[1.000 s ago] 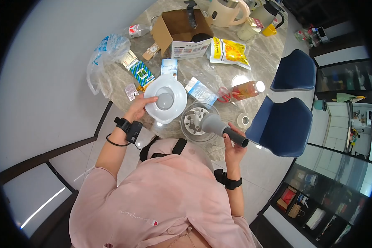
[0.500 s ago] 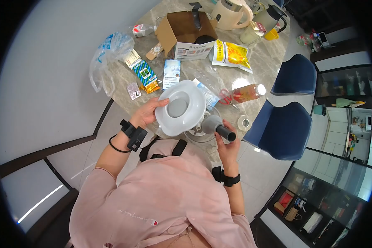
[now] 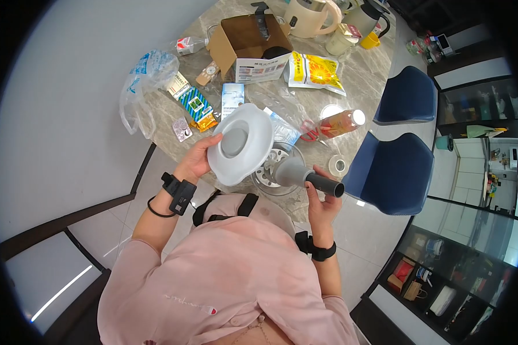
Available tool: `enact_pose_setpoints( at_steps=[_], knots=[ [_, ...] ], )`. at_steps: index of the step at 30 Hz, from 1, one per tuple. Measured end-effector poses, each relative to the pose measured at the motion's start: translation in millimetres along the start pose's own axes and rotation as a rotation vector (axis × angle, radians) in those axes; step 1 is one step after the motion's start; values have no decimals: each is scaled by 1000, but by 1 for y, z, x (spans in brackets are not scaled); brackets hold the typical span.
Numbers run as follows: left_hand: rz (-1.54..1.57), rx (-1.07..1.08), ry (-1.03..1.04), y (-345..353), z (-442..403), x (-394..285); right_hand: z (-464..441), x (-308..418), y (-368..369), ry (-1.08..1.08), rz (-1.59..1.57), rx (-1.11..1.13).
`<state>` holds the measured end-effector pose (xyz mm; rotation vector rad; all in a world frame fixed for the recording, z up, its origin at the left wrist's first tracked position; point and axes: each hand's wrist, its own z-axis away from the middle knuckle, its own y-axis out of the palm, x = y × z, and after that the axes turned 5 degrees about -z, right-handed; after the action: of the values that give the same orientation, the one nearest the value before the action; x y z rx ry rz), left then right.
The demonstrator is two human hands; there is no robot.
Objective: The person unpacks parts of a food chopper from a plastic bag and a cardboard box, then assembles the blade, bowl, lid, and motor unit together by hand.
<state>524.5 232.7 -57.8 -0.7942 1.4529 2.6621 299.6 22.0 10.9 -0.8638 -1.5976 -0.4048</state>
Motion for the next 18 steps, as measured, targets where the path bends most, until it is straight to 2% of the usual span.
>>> enact_pose_setpoints(
  at_steps=[4,9,16,18],
  knots=[
    [22,-95,31,-10,1,1,0,3,6,-70,44,30],
    [7,-88,14,-4,4,0,-4,0,18,-172,149,130],
    [-34,-111,18,3,4,-1,-17,0,25,-187,171,136],
    [-46,-105,24,6,5,-2,-18,3,27,-252,222,178]
  ],
)
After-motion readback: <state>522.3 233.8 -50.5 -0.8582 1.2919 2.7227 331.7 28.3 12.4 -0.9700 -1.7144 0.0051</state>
